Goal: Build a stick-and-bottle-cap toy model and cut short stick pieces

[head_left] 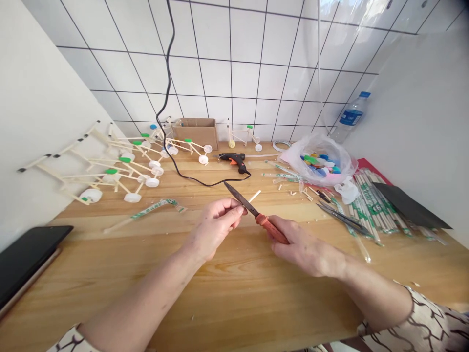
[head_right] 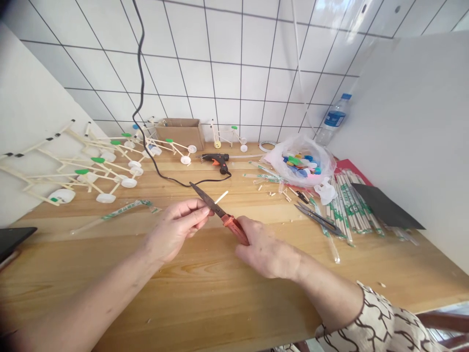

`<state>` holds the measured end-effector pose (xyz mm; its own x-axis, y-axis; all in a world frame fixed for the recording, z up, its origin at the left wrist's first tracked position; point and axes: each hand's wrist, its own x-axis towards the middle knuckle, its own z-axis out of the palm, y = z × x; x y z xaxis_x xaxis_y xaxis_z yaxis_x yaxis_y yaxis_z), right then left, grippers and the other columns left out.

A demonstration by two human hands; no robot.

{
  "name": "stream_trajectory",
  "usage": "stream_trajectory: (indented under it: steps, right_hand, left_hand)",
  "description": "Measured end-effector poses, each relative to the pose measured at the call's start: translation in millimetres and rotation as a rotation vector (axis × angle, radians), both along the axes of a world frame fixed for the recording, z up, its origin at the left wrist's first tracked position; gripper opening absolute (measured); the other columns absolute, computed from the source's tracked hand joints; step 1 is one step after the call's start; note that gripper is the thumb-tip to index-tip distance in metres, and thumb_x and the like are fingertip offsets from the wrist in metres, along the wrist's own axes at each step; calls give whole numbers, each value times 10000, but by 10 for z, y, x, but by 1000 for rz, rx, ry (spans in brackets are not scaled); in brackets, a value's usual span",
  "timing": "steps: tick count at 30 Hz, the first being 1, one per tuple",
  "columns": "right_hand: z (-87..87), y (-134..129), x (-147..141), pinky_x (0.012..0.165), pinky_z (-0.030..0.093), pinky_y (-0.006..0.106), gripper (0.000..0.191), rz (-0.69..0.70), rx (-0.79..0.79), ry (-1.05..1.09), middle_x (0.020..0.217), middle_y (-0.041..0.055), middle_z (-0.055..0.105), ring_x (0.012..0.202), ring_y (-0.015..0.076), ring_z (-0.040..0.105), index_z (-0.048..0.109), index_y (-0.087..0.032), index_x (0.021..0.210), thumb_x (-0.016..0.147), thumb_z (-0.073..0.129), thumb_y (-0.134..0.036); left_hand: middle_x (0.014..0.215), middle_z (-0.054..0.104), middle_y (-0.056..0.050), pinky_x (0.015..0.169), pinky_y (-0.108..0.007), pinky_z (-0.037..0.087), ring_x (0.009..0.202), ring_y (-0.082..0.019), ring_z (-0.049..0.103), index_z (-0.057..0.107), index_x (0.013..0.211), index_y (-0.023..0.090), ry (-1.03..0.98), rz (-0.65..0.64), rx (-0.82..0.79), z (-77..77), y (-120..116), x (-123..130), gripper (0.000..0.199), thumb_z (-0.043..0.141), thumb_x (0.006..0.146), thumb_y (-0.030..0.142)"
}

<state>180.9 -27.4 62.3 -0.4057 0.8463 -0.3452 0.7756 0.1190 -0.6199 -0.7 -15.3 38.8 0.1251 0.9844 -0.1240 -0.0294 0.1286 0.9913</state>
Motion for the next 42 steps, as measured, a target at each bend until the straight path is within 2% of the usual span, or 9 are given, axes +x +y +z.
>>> stream_trajectory:
  steps: [9, 16, 21, 24, 27, 31, 34, 38, 42]
  right_hand:
    - [14, 14, -7, 549, 258, 258, 141, -28, -59, 19, 654, -27, 401, 593, 107, 343, 323, -192, 667, 596, 429, -134]
    - [-58, 79, -8, 522, 254, 245, 150, -62, -84, 101, 627, -36, 381, 574, 96, 335, 328, -188, 636, 551, 447, -153]
    - [-23, 75, -5, 430, 238, 234, 159, -150, -289, 108, 553, -45, 379, 475, 91, 355, 401, -195, 648, 508, 462, -150]
    - [-14, 52, 2, 374, 246, 229, 155, -202, -394, 123, 488, -48, 394, 413, 98, 375, 401, -198, 610, 481, 460, -136]
    - [-54, 52, 6, 327, 263, 226, 132, -230, -452, 124, 416, -50, 398, 348, 103, 371, 393, -199, 563, 461, 441, -131]
    - [-110, 92, 4, 291, 248, 226, 108, -221, -518, 102, 358, -46, 393, 300, 107, 347, 406, -197, 527, 448, 433, -130]
    - [-85, 99, -3, 299, 253, 230, 64, -205, -541, 116, 377, -28, 421, 315, 112, 363, 413, -193, 516, 483, 441, -147]
    - [31, 56, 13, 358, 282, 234, 88, -191, -441, 84, 451, -26, 426, 380, 107, 384, 405, -195, 549, 599, 474, -217]
    - [57, 64, 131, 458, 297, 239, 237, -121, -82, -112, 566, -10, 462, 498, 111, 428, 398, -192, 590, 685, 544, -354]
  left_hand:
    - [471, 393, 57, 426, -209, 154, 436, -60, 280, 511, 606, 153, 32, 6, -47, -1, -10, 24, 184, 562, 700, 302]
    - [458, 379, 61, 418, -203, 130, 419, -52, 264, 489, 571, 152, 47, 38, -81, -21, 28, 43, 195, 564, 676, 298]
    - [448, 370, 59, 407, -200, 122, 402, -48, 245, 452, 519, 158, 82, 26, -113, -58, 43, 83, 242, 559, 664, 320]
    - [449, 380, 57, 399, -202, 128, 390, -51, 240, 494, 542, 159, 133, 7, -125, -114, 41, 114, 215, 550, 666, 326]
    - [443, 379, 61, 395, -206, 136, 383, -61, 251, 543, 590, 158, 194, -18, -133, -169, 41, 140, 173, 539, 672, 310]
    - [436, 385, 62, 397, -204, 148, 378, -62, 256, 502, 538, 165, 254, -50, -140, -196, 29, 163, 182, 534, 672, 285]
    - [440, 411, 57, 398, -200, 157, 379, -61, 264, 484, 537, 169, 261, -70, -148, -190, 11, 155, 191, 526, 683, 285]
    - [464, 461, 39, 399, -199, 175, 392, -65, 287, 499, 568, 167, 292, -99, -111, -180, -3, 103, 196, 523, 705, 305]
    - [503, 506, 29, 406, -201, 209, 404, -69, 312, 514, 610, 169, 295, -107, -36, -184, 0, 58, 182, 514, 728, 307]
